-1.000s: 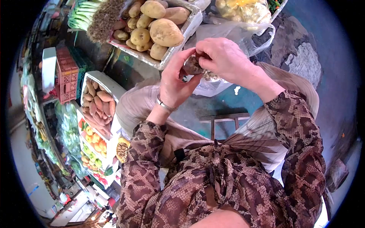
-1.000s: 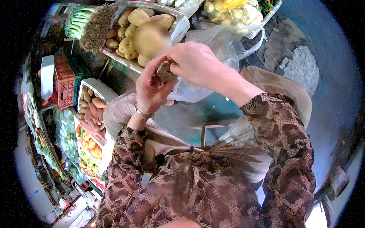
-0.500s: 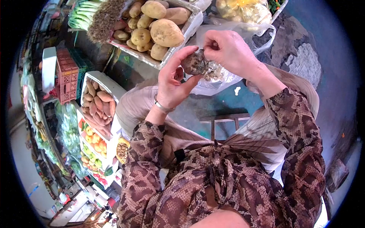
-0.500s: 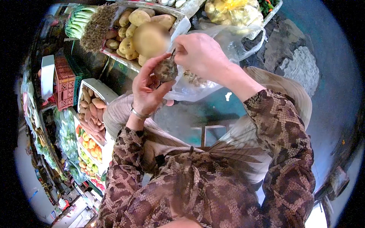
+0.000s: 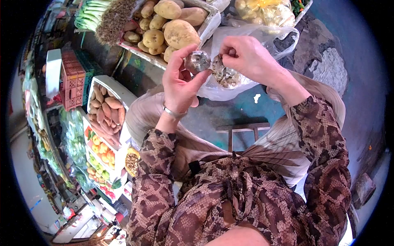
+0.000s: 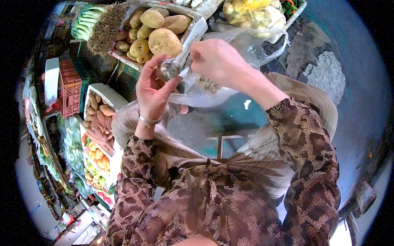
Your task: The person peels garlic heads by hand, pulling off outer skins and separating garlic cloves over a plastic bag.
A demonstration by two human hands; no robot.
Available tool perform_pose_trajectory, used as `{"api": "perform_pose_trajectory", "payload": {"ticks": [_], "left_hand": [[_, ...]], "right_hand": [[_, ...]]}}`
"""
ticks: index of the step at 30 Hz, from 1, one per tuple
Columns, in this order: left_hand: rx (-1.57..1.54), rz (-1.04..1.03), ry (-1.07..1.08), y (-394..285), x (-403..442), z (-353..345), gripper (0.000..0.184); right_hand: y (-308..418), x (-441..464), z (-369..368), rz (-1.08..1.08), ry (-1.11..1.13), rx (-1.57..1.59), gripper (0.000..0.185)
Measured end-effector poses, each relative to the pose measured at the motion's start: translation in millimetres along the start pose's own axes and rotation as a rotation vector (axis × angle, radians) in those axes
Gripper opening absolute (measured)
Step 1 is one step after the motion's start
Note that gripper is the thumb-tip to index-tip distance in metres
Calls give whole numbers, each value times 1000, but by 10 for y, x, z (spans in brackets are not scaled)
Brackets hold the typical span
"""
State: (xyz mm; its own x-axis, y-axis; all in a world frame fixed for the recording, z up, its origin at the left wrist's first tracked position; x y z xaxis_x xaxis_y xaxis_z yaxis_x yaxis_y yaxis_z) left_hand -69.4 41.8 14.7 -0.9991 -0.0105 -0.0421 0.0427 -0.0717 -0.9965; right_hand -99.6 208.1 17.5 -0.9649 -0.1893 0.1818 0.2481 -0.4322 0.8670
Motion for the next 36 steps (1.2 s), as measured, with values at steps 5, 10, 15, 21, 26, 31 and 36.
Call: {"api": "perform_pose_trajectory", "payload": {"ticks": [5, 10, 15, 21, 26, 31, 36], "left_hand": [[345, -327, 50, -139, -23, -89, 62], [525, -518, 8, -295, -45, -132, 63], [543, -517, -21, -307, -59, -127, 62], [701, -659, -3, -312, -121, -215, 61], [713, -689, 3, -315, -158, -256, 61], [659, -610, -7, -331, -149, -219, 59], [514, -428, -26, -270, -83, -136, 58]], "right_hand": [[63, -43, -67, -37, 58, 99, 20], [79, -56, -73, -57, 66, 89, 20], [9, -77, -105, -185, 105, 101, 21], [69, -81, -94, -115, 82, -5, 21], [55, -94, -115, -74, 56, -30, 19], [46, -82, -136, -86, 79, -25, 20], [-48, -59, -99, -109, 42, -40, 23]]}}
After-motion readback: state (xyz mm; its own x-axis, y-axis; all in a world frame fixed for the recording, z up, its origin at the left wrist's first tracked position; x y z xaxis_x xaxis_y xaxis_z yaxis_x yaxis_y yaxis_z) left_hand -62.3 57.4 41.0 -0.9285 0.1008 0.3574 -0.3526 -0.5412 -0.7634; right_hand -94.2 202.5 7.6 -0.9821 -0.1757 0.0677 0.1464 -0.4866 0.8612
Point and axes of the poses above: each hand's wrist, its own x-axis towards the middle knuckle, its own z-axis out of the back of the hand, y = z × x, the point moved 9 cm from there along x, towards the middle knuckle, and after that the axes turned 11 degrees about -y, right-handed, at the moved point
